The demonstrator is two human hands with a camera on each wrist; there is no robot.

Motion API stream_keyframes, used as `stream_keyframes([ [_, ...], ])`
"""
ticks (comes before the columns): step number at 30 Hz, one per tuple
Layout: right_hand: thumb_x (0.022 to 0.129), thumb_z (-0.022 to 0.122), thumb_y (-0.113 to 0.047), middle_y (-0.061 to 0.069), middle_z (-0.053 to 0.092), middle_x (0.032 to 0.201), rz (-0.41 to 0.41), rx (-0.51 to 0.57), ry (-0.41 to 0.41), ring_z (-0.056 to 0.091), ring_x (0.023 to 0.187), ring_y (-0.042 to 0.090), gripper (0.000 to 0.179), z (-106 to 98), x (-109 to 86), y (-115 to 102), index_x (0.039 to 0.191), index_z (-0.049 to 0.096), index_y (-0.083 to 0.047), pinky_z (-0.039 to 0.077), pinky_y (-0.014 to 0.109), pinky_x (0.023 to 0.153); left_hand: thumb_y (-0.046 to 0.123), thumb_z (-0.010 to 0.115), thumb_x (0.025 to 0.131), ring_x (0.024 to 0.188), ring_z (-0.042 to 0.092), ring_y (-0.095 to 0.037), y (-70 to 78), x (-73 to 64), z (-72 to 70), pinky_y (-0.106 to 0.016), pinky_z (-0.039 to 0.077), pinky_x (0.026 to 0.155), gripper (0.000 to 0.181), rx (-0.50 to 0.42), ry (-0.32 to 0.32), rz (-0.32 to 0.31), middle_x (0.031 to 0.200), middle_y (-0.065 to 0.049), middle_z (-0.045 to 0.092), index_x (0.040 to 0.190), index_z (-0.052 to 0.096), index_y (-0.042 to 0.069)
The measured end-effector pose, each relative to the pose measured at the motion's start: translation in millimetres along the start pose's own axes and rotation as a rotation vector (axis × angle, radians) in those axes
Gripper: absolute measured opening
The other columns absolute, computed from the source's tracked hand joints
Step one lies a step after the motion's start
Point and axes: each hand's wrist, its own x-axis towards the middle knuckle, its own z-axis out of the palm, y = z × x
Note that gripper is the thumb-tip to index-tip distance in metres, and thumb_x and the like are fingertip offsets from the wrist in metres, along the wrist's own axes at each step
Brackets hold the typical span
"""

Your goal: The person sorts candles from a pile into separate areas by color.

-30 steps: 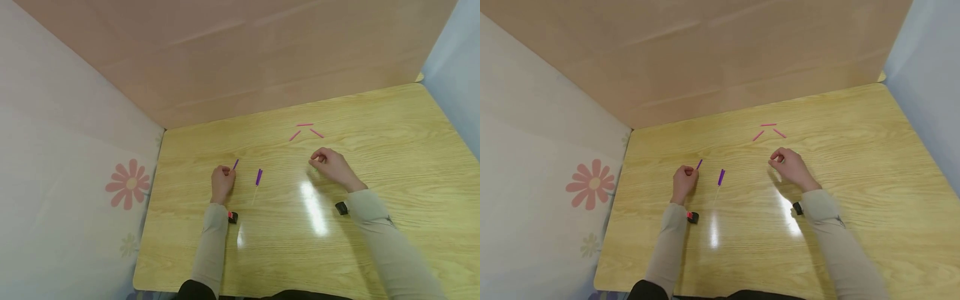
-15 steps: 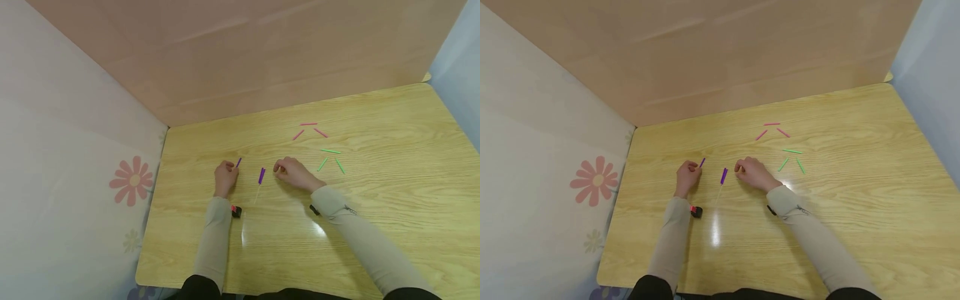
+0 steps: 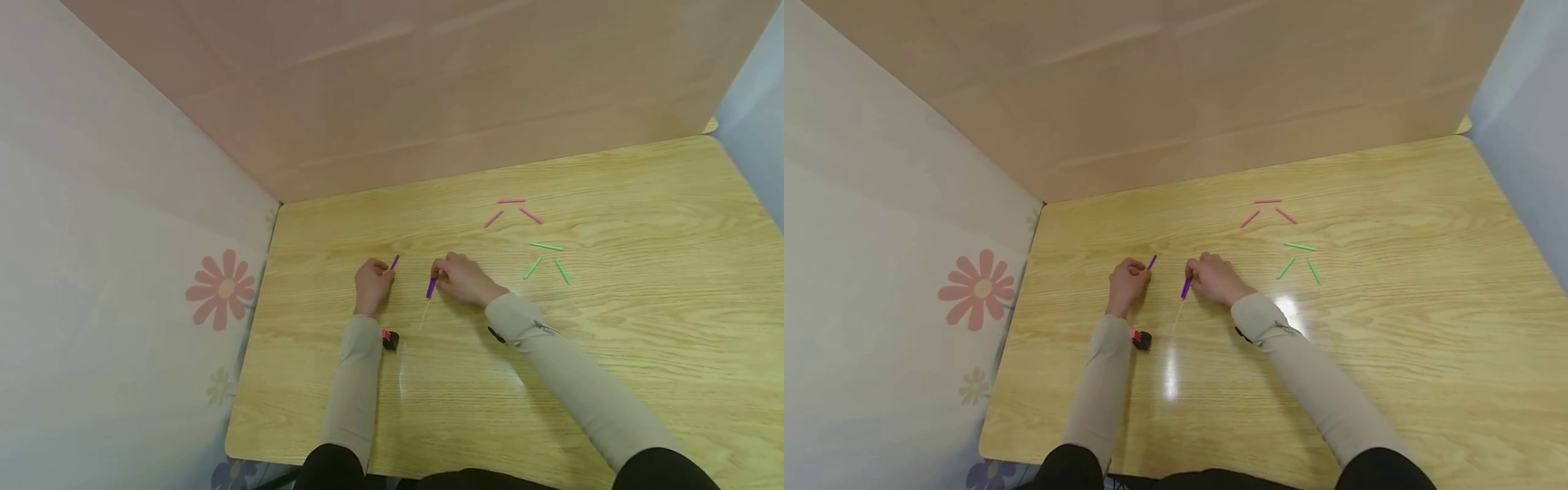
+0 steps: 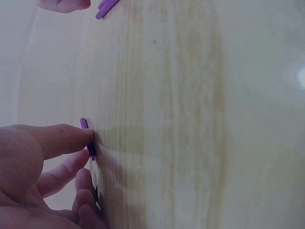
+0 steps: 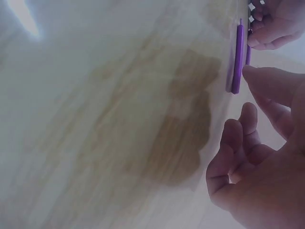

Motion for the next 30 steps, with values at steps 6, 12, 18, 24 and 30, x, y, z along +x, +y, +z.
stream_keyframes([
  [6,0.092,0.061,-0.015,0.011,0.059,0.102,0.016,-0.020,-0.024,0.056,0.097,0.033,0.015,3.3,2.6,1.4,0.106,0.066,-0.012,0.047,0.051,0.081,0.016,0.069,0.087,0.091,0.058,-0.026,2.9,-1.0,-1.4,-0.036,0.048,0.077,0.017,-0.011,-0.002,-0.009,0.099,-0.014,0.064,0.099,0.064,0.005],
  [12,0.091,0.061,-0.014,0.011,0.059,0.099,0.002,-0.048,-0.010,0.056,0.093,0.032,0.013,4.7,4.1,1.4,0.102,0.067,-0.013,0.048,0.049,0.076,0.017,0.068,0.088,0.084,0.055,-0.022,2.5,-0.6,-1.1,-0.030,0.044,0.069,0.016,-0.011,-0.005,-0.002,0.095,-0.012,0.063,0.099,0.064,0.005],
  [18,0.090,0.063,-0.014,0.010,0.059,0.096,-0.008,-0.070,-0.010,0.054,0.090,0.030,0.009,4.7,3.9,1.3,0.098,0.068,-0.013,0.047,0.047,0.075,0.017,0.067,0.089,0.082,0.055,-0.022,3.8,-1.5,-1.8,-0.030,0.043,0.068,0.014,-0.027,-0.013,-0.011,0.094,-0.013,0.064,0.098,0.064,0.006],
  [24,0.089,0.065,-0.013,0.011,0.059,0.096,-0.008,-0.059,-0.038,0.053,0.091,0.029,0.008,2.3,0.4,2.6,0.095,0.069,-0.010,0.045,0.047,0.080,0.018,0.068,0.089,0.088,0.059,-0.025,5.8,-1.4,-3.1,-0.035,0.047,0.074,0.014,-0.002,-0.017,-0.004,0.098,-0.014,0.067,0.095,0.065,0.006],
  [30,0.088,0.065,-0.011,0.010,0.060,0.093,-0.008,-0.026,-0.076,0.054,0.091,0.028,0.006,-2.3,-6.0,3.5,0.091,0.070,-0.008,0.045,0.046,0.083,0.019,0.069,0.089,0.081,0.057,-0.022,6.0,-0.4,-3.8,-0.028,0.043,0.067,0.015,0.013,-0.019,0.003,0.092,-0.013,0.067,0.092,0.067,0.004],
])
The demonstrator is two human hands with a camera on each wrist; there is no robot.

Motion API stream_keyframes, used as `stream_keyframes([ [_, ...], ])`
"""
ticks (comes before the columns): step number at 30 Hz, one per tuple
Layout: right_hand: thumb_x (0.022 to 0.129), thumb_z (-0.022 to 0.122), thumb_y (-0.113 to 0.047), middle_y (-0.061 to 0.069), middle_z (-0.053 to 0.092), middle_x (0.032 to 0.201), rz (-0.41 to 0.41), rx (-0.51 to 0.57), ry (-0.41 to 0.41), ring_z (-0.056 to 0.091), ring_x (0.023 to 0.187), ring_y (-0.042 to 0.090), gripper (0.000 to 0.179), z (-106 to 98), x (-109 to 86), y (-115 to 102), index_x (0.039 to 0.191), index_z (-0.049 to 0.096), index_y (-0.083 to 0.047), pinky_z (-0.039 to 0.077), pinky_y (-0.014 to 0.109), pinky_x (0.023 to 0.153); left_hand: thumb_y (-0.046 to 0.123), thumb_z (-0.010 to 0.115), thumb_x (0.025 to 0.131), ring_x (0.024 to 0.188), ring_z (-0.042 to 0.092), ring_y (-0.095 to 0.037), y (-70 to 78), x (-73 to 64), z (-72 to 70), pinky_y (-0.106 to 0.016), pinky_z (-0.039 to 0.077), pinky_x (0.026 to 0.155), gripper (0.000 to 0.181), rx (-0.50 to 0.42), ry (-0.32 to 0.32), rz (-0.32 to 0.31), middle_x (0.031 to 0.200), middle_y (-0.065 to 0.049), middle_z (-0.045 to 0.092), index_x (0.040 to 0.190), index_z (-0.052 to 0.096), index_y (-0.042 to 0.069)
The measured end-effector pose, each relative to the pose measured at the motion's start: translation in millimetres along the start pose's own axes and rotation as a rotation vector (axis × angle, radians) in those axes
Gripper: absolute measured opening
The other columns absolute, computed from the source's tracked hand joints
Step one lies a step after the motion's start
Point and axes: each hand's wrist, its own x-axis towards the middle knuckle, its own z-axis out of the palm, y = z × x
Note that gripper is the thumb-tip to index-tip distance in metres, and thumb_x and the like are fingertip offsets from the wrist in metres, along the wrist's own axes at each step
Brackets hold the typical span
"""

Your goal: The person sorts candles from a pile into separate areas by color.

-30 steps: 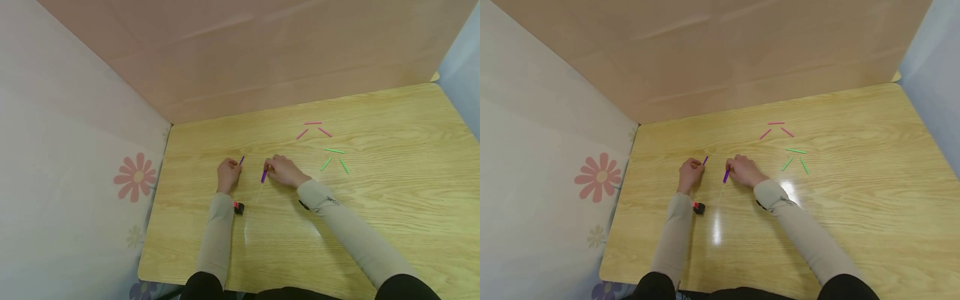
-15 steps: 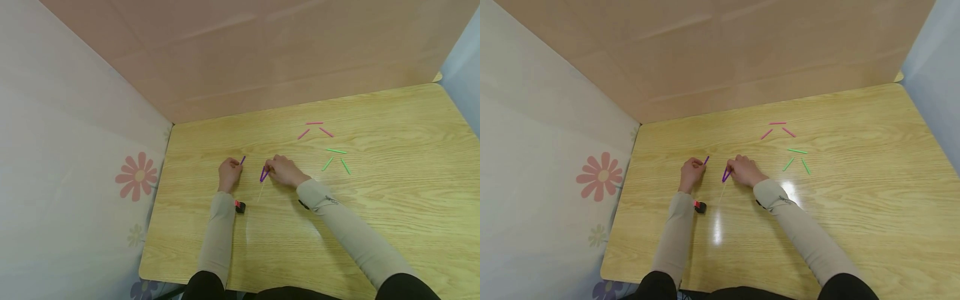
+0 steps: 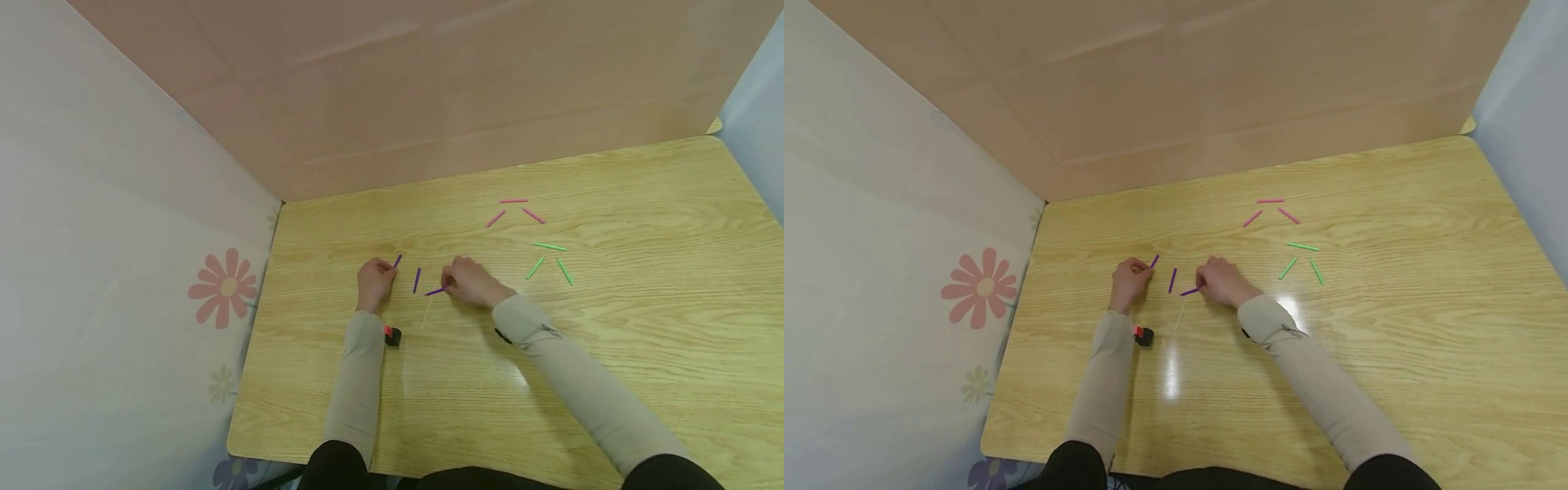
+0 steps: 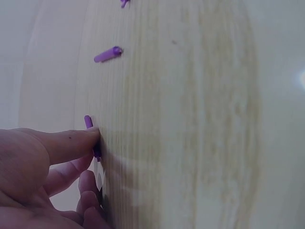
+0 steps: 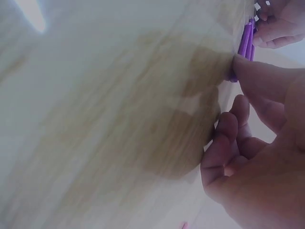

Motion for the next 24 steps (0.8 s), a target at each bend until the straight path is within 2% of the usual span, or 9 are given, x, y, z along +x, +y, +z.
stream_keyframes([
  [6,0.087,0.069,-0.012,0.009,0.061,0.090,-0.009,-0.003,-0.026,0.056,0.089,0.026,0.004,-2.3,-8.3,3.1,0.086,0.069,-0.008,0.047,0.045,0.082,0.019,0.070,0.088,0.073,0.056,-0.018,-0.6,1.4,0.5,-0.024,0.040,0.062,0.016,0.001,-0.003,0.001,0.087,-0.013,0.068,0.090,0.068,0.003],
  [24,0.087,0.069,-0.014,0.007,0.059,0.087,0.006,-0.051,-0.078,0.054,0.085,0.024,0.007,-5.0,-18.8,2.8,0.085,0.068,-0.008,0.048,0.045,0.078,0.019,0.069,0.089,0.074,0.056,-0.019,0.0,0.3,-0.2,-0.028,0.043,0.066,0.016,-0.002,-0.007,-0.018,0.086,-0.011,0.068,0.090,0.070,0.003],
])
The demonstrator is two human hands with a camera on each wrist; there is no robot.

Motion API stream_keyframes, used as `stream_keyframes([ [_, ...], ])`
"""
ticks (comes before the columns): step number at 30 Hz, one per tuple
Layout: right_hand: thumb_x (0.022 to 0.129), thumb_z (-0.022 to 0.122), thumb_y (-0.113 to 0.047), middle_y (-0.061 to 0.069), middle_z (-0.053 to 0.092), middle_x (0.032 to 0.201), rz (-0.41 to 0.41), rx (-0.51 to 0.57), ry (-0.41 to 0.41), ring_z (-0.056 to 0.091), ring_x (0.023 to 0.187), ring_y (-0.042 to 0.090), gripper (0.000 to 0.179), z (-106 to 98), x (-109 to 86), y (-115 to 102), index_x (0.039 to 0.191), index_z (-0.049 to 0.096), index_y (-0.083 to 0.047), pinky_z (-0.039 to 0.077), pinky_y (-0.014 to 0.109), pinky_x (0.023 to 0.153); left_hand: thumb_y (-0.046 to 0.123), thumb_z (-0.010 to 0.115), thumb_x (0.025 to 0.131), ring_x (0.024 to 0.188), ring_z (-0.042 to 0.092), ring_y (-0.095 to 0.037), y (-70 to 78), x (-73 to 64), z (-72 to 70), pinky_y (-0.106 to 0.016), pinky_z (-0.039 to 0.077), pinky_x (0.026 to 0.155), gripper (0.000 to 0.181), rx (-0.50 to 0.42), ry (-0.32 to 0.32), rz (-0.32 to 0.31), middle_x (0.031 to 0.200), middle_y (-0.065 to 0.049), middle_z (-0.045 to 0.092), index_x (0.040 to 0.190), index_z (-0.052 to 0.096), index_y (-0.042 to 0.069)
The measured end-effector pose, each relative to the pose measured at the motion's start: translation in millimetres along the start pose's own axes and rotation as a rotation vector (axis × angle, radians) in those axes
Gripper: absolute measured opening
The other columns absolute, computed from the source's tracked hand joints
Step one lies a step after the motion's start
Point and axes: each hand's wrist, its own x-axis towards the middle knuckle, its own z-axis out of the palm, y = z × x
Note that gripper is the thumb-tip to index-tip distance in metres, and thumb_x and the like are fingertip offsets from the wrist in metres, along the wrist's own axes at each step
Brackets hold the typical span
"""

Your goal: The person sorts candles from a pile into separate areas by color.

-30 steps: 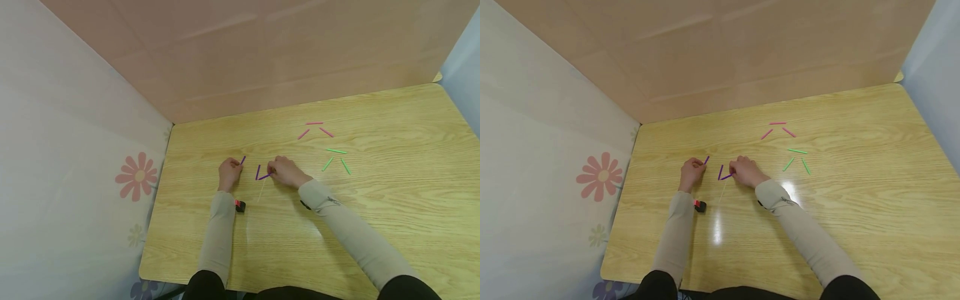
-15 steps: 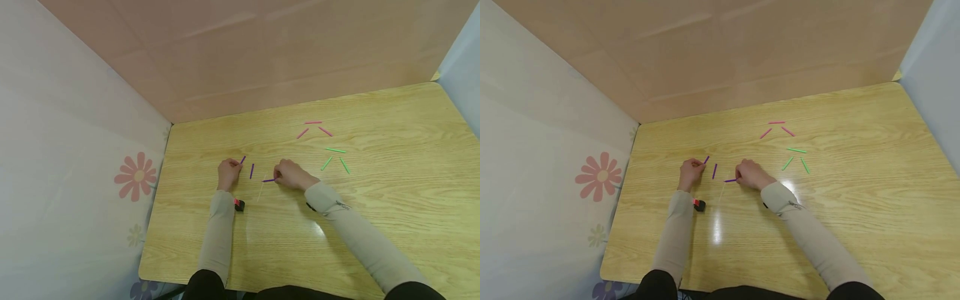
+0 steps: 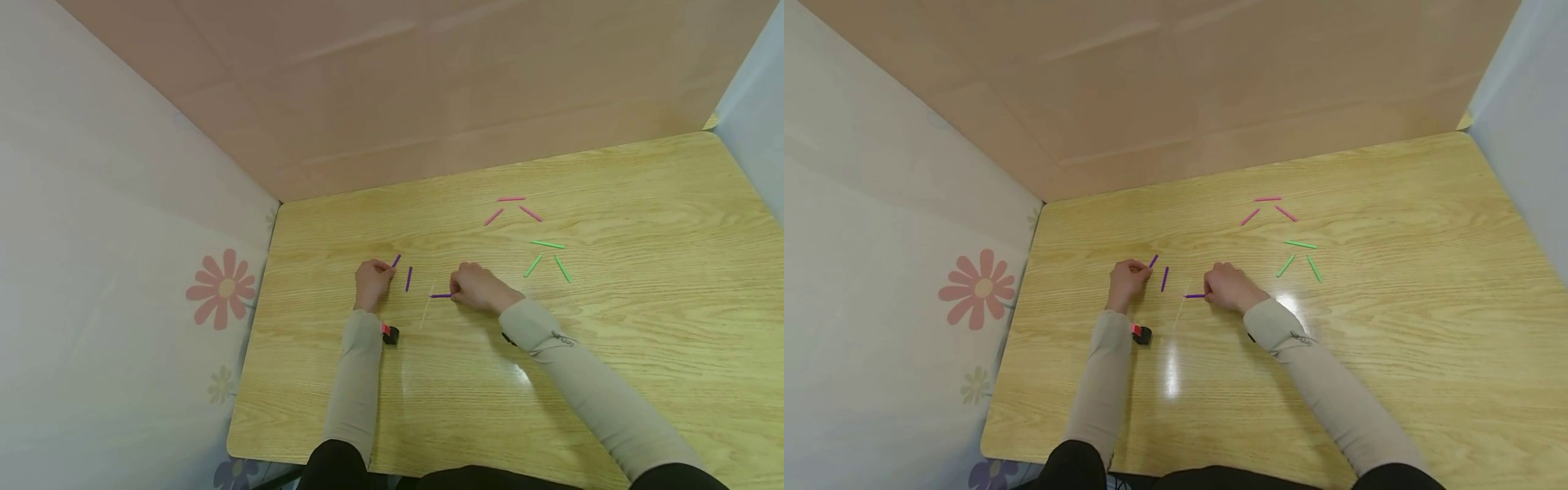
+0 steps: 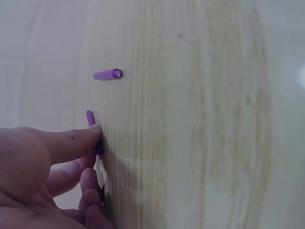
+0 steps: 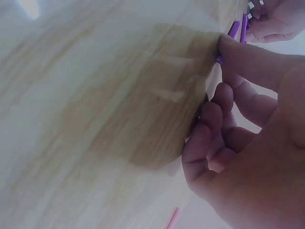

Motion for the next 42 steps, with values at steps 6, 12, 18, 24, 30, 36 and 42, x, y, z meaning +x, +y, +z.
stream_keyframes([
  [6,0.087,0.069,-0.014,0.006,0.058,0.086,-0.004,-0.020,0.024,0.053,0.086,0.026,0.006,0.6,-2.4,-1.3,0.083,0.068,-0.010,0.047,0.046,0.077,0.019,0.069,0.089,0.073,0.055,-0.018,-0.1,0.4,-0.2,-0.028,0.043,0.065,0.016,0.002,-0.008,-0.007,0.086,-0.010,0.068,0.090,0.070,0.003],
  [12,0.087,0.069,-0.015,0.006,0.058,0.087,-0.002,-0.028,0.030,0.053,0.088,0.027,0.006,1.6,-3.0,-0.6,0.083,0.068,-0.010,0.047,0.046,0.077,0.020,0.068,0.090,0.075,0.056,-0.019,0.4,0.3,-0.4,-0.029,0.044,0.067,0.016,0.006,-0.014,-0.013,0.087,-0.011,0.068,0.090,0.070,0.003],
  [18,0.087,0.068,-0.015,0.006,0.058,0.088,-0.004,-0.030,0.031,0.053,0.089,0.028,0.006,0.9,-4.3,-1.6,0.085,0.068,-0.010,0.047,0.047,0.077,0.020,0.068,0.090,0.076,0.056,-0.018,1.2,0.2,-0.5,-0.029,0.044,0.067,0.017,-0.011,-0.020,-0.037,0.087,-0.009,0.067,0.091,0.071,0.003],
  [24,0.088,0.068,-0.016,0.006,0.058,0.089,-0.002,-0.043,0.030,0.054,0.090,0.028,0.006,1.4,-4.1,-1.6,0.086,0.068,-0.010,0.047,0.048,0.079,0.020,0.068,0.090,0.075,0.054,-0.017,1.0,0.3,-0.4,-0.027,0.043,0.066,0.016,-0.024,-0.023,-0.053,0.085,-0.007,0.066,0.091,0.071,0.004],
  [30,0.088,0.068,-0.016,0.007,0.059,0.089,-0.018,-0.057,0.045,0.055,0.089,0.029,0.006,3.5,-3.5,0.4,0.086,0.068,-0.010,0.048,0.048,0.078,0.020,0.068,0.090,0.075,0.053,-0.015,1.0,0.2,-0.6,-0.026,0.041,0.065,0.017,-0.011,-0.019,-0.049,0.083,-0.006,0.065,0.091,0.071,0.004],
  [36,0.089,0.066,-0.016,0.007,0.059,0.090,-0.030,-0.053,0.042,0.055,0.090,0.028,0.008,2.5,-3.9,1.8,0.089,0.069,-0.009,0.048,0.048,0.079,0.020,0.068,0.090,0.073,0.052,-0.015,2.4,-1.0,-1.7,-0.026,0.040,0.064,0.017,-0.005,-0.017,-0.046,0.082,-0.006,0.064,0.091,0.072,0.004],
  [42,0.092,0.063,-0.016,0.008,0.059,0.093,-0.018,-0.046,0.028,0.055,0.091,0.028,0.010,-1.4,-2.9,4.5,0.093,0.068,-0.007,0.048,0.049,0.081,0.020,0.069,0.090,0.074,0.053,-0.016,3.0,-1.3,-1.4,-0.027,0.041,0.065,0.017,-0.002,-0.011,-0.049,0.084,-0.006,0.066,0.091,0.072,0.004],
])
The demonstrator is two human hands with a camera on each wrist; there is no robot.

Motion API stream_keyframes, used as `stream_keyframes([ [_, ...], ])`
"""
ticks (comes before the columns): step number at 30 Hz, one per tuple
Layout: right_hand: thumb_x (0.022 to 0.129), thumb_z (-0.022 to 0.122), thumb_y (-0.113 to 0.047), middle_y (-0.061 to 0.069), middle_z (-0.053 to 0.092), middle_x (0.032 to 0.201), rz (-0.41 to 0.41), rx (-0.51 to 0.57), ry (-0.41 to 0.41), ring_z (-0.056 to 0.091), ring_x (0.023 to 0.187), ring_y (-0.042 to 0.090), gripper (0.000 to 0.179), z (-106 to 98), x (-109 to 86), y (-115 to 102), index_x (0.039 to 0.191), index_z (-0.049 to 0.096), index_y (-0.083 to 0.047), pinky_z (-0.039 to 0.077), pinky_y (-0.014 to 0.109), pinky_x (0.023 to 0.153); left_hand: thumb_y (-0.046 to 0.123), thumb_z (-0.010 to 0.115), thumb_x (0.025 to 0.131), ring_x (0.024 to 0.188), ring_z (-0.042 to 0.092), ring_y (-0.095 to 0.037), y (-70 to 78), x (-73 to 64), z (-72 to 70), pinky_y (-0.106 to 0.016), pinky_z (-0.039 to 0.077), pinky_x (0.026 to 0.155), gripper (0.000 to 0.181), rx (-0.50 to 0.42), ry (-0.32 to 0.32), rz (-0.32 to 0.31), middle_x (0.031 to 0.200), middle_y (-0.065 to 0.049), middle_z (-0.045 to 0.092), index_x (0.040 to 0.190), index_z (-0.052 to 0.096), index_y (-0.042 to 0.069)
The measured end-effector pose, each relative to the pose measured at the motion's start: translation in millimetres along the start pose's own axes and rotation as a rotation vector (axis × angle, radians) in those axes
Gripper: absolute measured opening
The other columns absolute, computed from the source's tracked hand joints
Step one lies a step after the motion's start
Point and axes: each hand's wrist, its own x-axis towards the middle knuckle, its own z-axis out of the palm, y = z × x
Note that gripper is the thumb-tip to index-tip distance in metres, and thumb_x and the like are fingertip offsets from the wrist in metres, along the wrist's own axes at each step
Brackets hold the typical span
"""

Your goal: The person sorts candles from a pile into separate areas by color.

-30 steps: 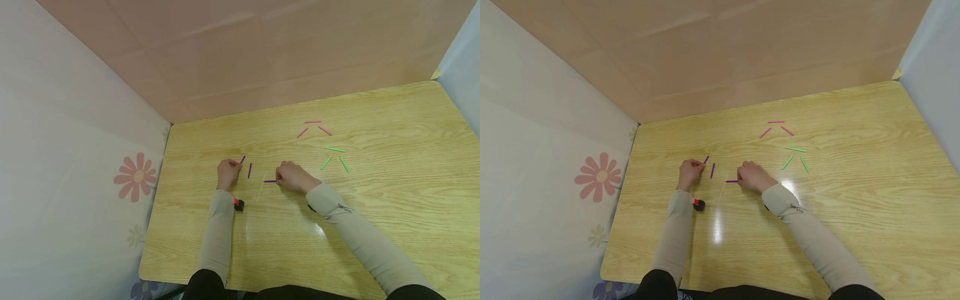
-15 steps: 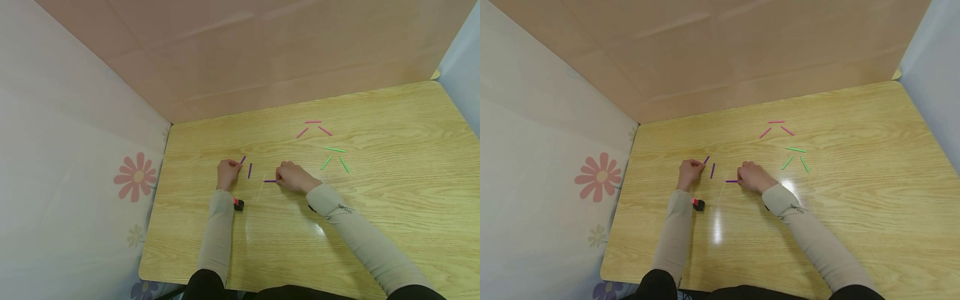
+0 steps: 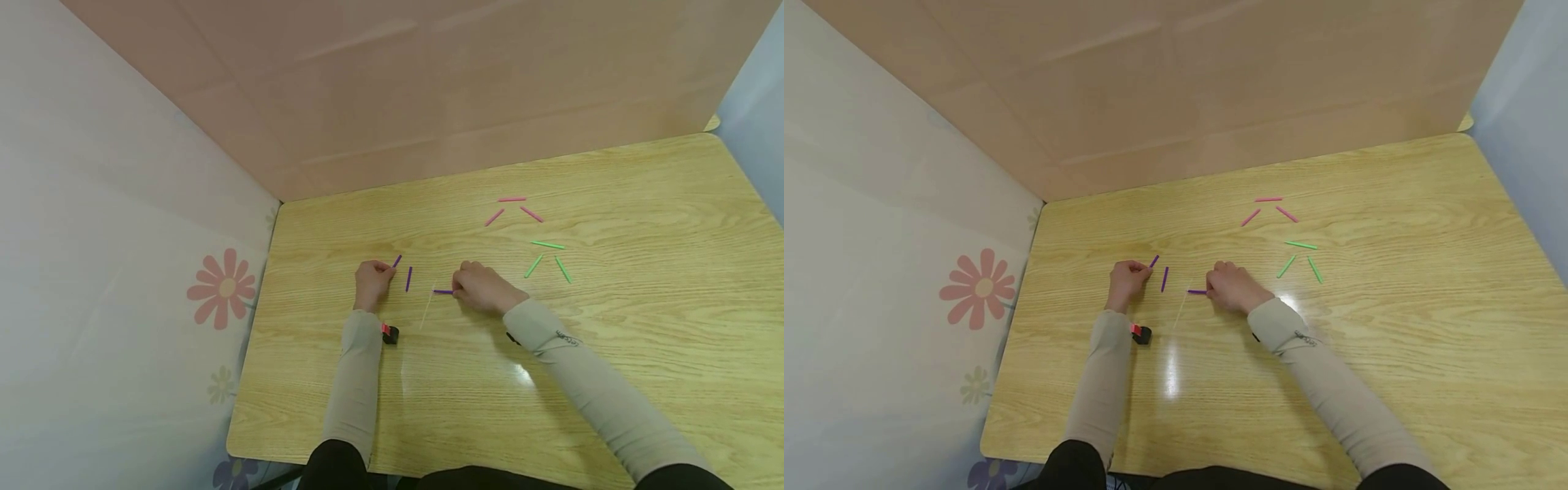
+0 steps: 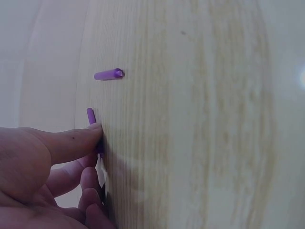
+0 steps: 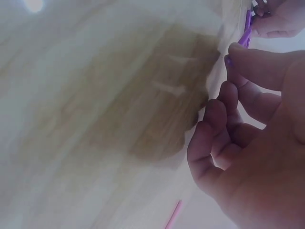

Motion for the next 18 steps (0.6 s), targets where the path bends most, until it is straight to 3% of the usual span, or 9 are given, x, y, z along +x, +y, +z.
stream_keyframes([
  [18,0.095,0.056,-0.013,0.014,0.058,0.100,0.107,0.012,0.115,0.055,0.098,0.035,0.015,-12.6,-0.8,26.7,0.099,0.066,-0.003,0.046,0.054,0.083,0.021,0.067,0.090,0.075,0.054,-0.016,-0.7,0.1,-0.3,-0.028,0.042,0.066,0.018,-0.006,-0.013,-0.001,0.087,-0.007,0.067,0.093,0.072,0.005],
])
